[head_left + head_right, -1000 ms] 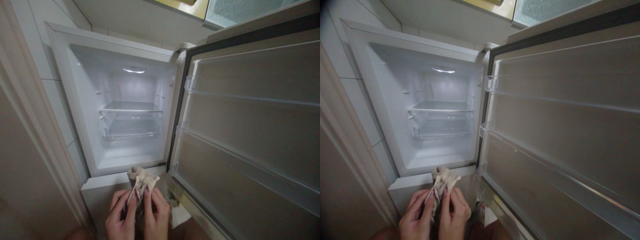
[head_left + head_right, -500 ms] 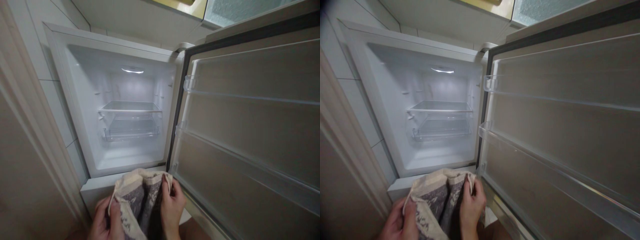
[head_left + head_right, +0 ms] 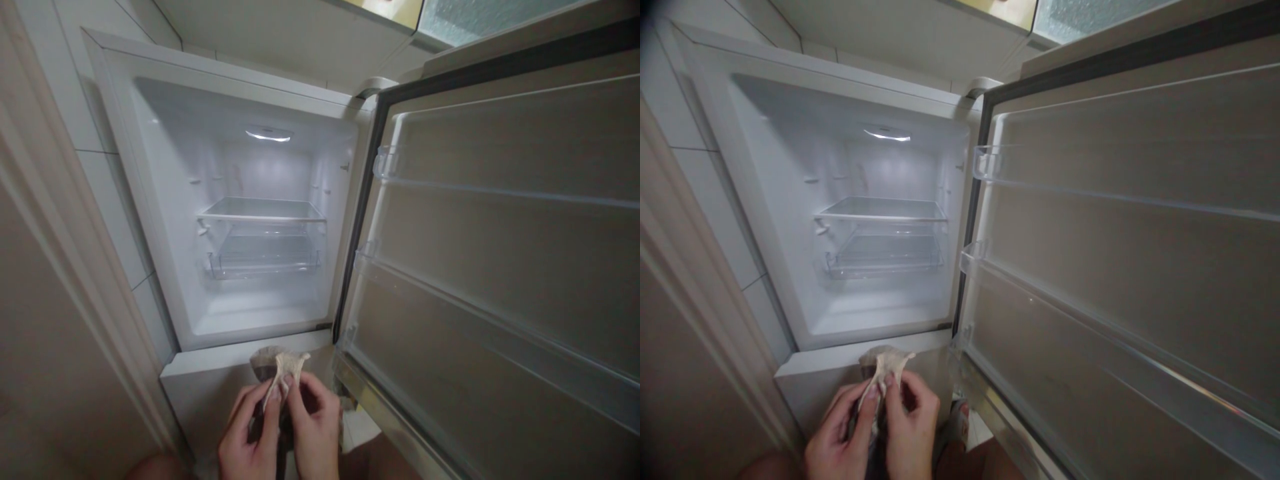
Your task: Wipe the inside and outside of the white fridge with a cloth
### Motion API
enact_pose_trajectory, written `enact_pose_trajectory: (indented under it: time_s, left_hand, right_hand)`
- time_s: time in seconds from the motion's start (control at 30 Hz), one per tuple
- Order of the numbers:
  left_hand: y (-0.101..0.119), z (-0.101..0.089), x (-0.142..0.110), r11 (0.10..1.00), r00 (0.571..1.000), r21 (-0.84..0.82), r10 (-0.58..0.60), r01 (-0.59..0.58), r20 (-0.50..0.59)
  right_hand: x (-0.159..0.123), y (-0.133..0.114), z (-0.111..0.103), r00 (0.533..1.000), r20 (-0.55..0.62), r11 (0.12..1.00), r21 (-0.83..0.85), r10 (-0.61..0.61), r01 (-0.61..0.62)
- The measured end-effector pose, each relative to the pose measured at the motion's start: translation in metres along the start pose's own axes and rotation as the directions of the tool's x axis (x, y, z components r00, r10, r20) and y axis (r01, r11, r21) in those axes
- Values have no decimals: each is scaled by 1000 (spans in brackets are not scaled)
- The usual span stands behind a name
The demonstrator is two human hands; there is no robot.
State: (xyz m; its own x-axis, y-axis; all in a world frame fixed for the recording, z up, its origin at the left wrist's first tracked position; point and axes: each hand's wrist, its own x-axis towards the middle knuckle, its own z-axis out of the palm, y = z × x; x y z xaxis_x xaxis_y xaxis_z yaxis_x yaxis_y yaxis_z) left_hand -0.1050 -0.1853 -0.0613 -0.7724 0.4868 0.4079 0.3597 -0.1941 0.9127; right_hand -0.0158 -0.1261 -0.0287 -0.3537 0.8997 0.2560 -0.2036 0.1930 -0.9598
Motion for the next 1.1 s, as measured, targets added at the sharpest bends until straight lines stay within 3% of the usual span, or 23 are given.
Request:
enact_pose_trajectory:
  time_s: [0.13, 0.23, 0.3, 0.4, 0.43, 0.57, 0.6, 0.73, 0.83, 0.97, 1.1]
  left_hand:
    - [-7, -2, 2, 1000, 999, -15, 22, -22, -24]
    - [-8, -5, 3, 1000, 1000, 11, -29, 29, 0]
    - [-8, -9, 2, 998, 999, 53, -37, 39, -39]
    - [-6, -16, 0, 985, 981, 144, 118, -96, -151]
    - [-5, -17, -1, 970, 973, 172, 192, -169, -128]
    - [1, -17, -3, 892, 901, 166, 389, -420, 191]
    - [2, -16, -3, 891, 897, 163, 388, -424, 213]
    - [3, -12, -4, 947, 965, 203, 228, -250, 126]
    - [5, -14, -1, 946, 960, 203, 219, -253, 173]
    - [7, -18, 2, 920, 930, 188, 308, -345, 200]
    - [7, -19, 5, 951, 943, 143, 237, -275, 234]
  right_hand:
    - [-3, -2, 1, 996, 33, 997, 9, -83, 83]
    - [-1, 5, 1, 999, 32, 999, 18, -35, 35]
    - [3, 12, -2, 999, -43, 999, 26, 24, -23]
    - [8, 21, -7, 984, -170, 998, 28, 61, -57]
    - [9, 22, -7, 981, -185, 998, 33, 66, -61]
    - [4, 18, -4, 993, -104, 998, 38, 59, -55]
    - [2, 16, -4, 995, -84, 999, 25, 44, -42]
    - [-1, 7, -4, 992, -95, 996, -47, -82, 78]
    - [-3, 5, -7, 988, -73, 990, -53, -134, 130]
    - [-6, 11, -7, 997, -68, 998, 52, -33, 36]
    - [-5, 19, -5, 993, -80, 978, 198, 82, -65]
